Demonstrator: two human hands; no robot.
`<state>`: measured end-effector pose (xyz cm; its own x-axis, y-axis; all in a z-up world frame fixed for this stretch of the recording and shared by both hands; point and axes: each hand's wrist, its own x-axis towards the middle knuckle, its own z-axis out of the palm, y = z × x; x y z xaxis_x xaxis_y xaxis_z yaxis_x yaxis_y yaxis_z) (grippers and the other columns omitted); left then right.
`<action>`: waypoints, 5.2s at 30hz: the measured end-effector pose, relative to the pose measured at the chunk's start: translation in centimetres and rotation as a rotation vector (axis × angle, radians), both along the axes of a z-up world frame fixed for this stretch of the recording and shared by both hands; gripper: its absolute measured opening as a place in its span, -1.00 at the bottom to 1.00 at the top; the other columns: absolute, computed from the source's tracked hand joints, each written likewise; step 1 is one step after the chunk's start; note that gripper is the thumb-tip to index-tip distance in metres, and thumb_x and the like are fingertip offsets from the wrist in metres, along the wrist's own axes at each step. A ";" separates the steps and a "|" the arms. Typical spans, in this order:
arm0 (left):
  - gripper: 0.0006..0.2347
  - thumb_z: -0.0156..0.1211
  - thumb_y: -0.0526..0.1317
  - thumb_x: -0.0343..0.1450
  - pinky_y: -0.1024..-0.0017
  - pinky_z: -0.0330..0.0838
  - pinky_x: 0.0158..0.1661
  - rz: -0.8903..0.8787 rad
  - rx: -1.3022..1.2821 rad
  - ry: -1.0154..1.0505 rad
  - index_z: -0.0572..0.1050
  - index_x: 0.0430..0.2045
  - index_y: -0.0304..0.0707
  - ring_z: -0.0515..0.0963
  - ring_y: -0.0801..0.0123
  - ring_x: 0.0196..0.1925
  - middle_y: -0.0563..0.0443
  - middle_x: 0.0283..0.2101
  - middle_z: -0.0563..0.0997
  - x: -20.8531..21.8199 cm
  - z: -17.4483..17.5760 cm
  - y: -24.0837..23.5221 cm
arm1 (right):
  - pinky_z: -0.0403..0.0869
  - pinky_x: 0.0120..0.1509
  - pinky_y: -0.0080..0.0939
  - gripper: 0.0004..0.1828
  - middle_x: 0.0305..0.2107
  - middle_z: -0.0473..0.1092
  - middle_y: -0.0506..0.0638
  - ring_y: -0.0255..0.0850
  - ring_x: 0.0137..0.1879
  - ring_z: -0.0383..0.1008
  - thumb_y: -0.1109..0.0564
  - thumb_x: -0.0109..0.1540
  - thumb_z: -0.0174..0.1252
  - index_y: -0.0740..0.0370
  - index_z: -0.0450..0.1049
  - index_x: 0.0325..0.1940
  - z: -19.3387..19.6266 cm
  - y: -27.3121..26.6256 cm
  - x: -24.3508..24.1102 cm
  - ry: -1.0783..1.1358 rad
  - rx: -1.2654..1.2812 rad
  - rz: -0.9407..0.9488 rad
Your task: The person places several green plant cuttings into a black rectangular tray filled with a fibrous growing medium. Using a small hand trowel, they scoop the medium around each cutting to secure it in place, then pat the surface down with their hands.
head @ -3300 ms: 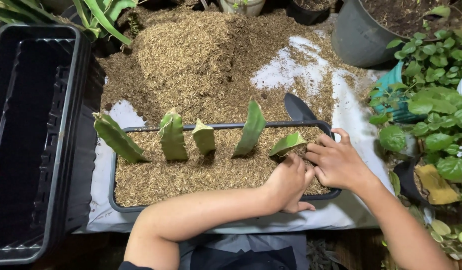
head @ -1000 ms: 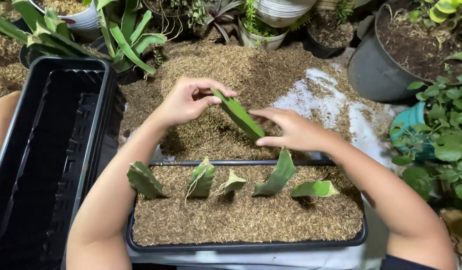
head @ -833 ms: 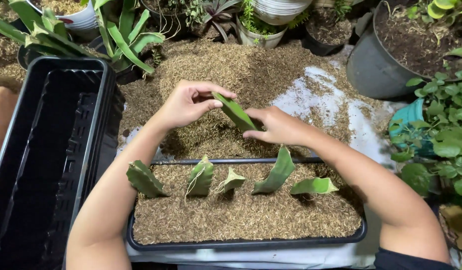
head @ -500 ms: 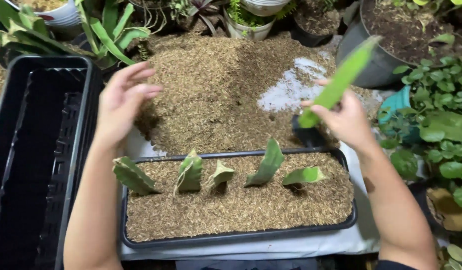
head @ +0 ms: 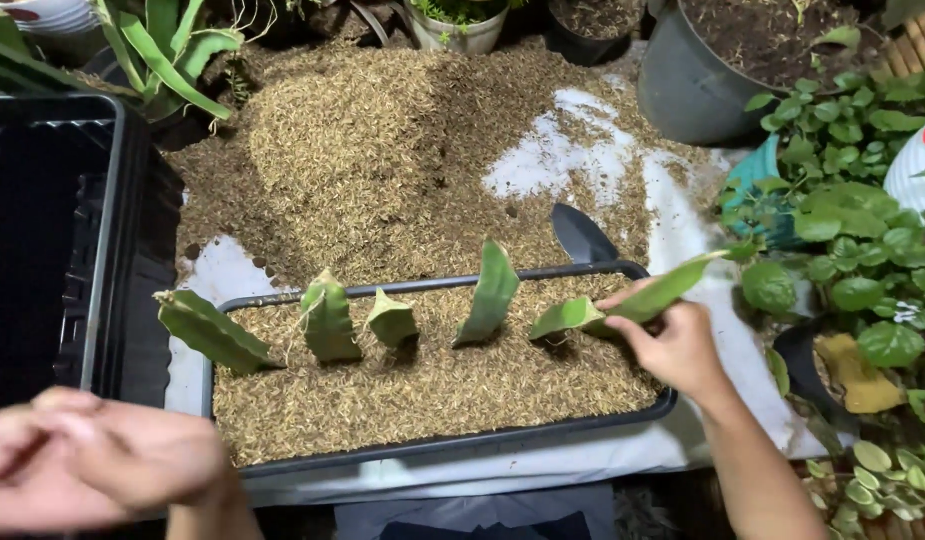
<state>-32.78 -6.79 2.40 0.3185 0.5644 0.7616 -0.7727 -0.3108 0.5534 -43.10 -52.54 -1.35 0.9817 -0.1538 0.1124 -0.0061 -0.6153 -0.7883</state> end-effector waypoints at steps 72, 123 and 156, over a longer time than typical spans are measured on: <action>-0.66 0.06 -0.63 0.37 0.12 0.39 -0.06 -1.168 0.659 0.347 0.23 0.03 -0.65 0.43 -0.08 -0.13 -0.35 -0.16 0.38 -5.8 -5.1 -34.8 | -0.10 0.59 0.45 -0.77 -0.34 0.61 -0.08 -0.16 0.06 0.53 0.09 0.27 -0.02 0.17 0.53 -0.32 0.9 -2.2 -7.2 0.138 -0.468 0.428; -0.89 -0.12 -0.41 0.39 0.05 0.34 -0.23 -1.006 0.632 0.129 0.22 -0.26 -0.43 0.42 -0.22 -0.21 -0.08 -0.34 0.22 -5.8 -4.8 -35.3 | 0.50 -0.38 -0.04 -0.48 -0.66 0.51 0.08 -0.07 -0.58 0.53 -0.11 0.48 -0.18 0.21 0.58 -0.27 -14.0 -7.6 18.7 0.424 -0.242 0.021; -0.56 -0.18 -0.69 0.21 -0.08 0.36 -0.01 -1.186 0.630 0.242 0.22 0.02 -0.68 0.41 -0.30 -0.08 -0.47 -0.12 0.36 -5.9 -4.6 -34.8 | 0.13 -0.75 -0.37 -0.56 -0.76 0.32 0.04 -0.32 -0.76 0.15 0.11 0.46 -0.17 0.36 0.46 -0.38 4.6 -11.8 8.5 0.779 0.083 0.282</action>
